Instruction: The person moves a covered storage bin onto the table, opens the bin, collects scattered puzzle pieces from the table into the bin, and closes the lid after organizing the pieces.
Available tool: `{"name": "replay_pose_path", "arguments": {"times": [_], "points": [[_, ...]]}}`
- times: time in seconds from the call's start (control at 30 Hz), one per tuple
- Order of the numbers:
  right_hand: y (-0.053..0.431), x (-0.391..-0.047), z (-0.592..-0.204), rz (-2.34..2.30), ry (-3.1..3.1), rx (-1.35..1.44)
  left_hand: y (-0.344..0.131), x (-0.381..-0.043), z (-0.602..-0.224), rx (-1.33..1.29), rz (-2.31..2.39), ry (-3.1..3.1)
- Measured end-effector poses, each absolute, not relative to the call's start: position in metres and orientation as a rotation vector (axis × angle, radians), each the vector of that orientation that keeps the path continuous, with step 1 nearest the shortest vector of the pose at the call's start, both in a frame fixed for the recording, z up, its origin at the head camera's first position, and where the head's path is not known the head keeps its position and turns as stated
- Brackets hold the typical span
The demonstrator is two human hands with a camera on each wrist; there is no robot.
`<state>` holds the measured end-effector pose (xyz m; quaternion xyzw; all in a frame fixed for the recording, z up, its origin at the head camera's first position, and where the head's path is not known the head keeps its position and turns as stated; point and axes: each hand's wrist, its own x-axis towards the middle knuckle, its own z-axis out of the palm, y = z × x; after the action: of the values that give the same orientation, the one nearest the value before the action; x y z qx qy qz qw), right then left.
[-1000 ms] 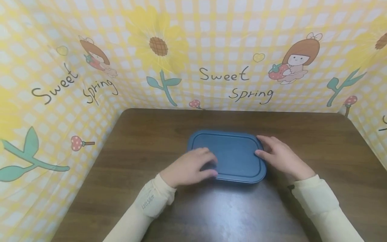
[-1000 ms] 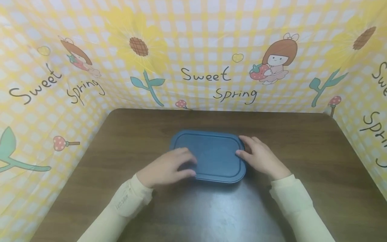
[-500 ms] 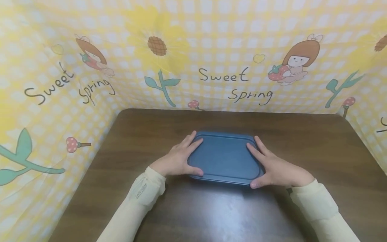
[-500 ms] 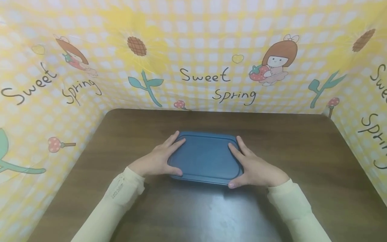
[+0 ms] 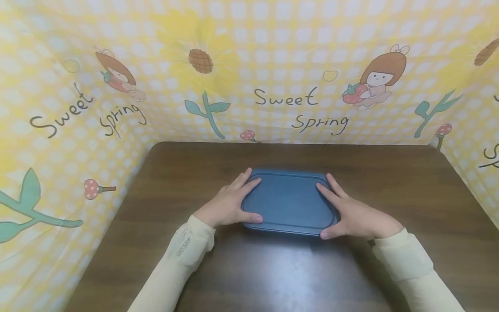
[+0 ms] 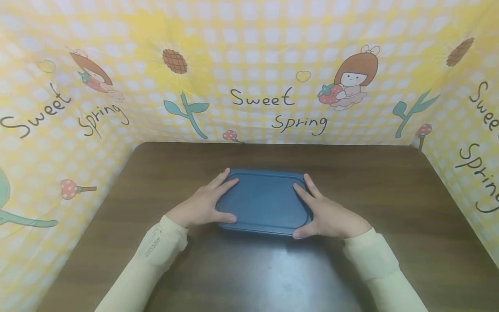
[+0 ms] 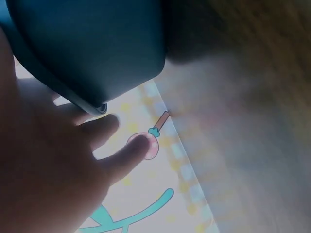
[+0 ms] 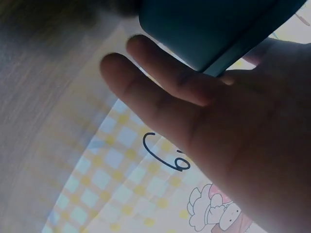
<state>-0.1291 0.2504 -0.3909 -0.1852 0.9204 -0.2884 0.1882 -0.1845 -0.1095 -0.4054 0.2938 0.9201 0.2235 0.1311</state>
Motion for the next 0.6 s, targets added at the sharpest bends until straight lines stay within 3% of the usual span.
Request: {"name": "replay_pose_path", "arguments": {"times": [0.6], "points": [[0.267,-0.139,-0.392,-0.781,2.72,-0.491,-0.09,-0.197,-0.412,0.791,0.41,2.893]]}}
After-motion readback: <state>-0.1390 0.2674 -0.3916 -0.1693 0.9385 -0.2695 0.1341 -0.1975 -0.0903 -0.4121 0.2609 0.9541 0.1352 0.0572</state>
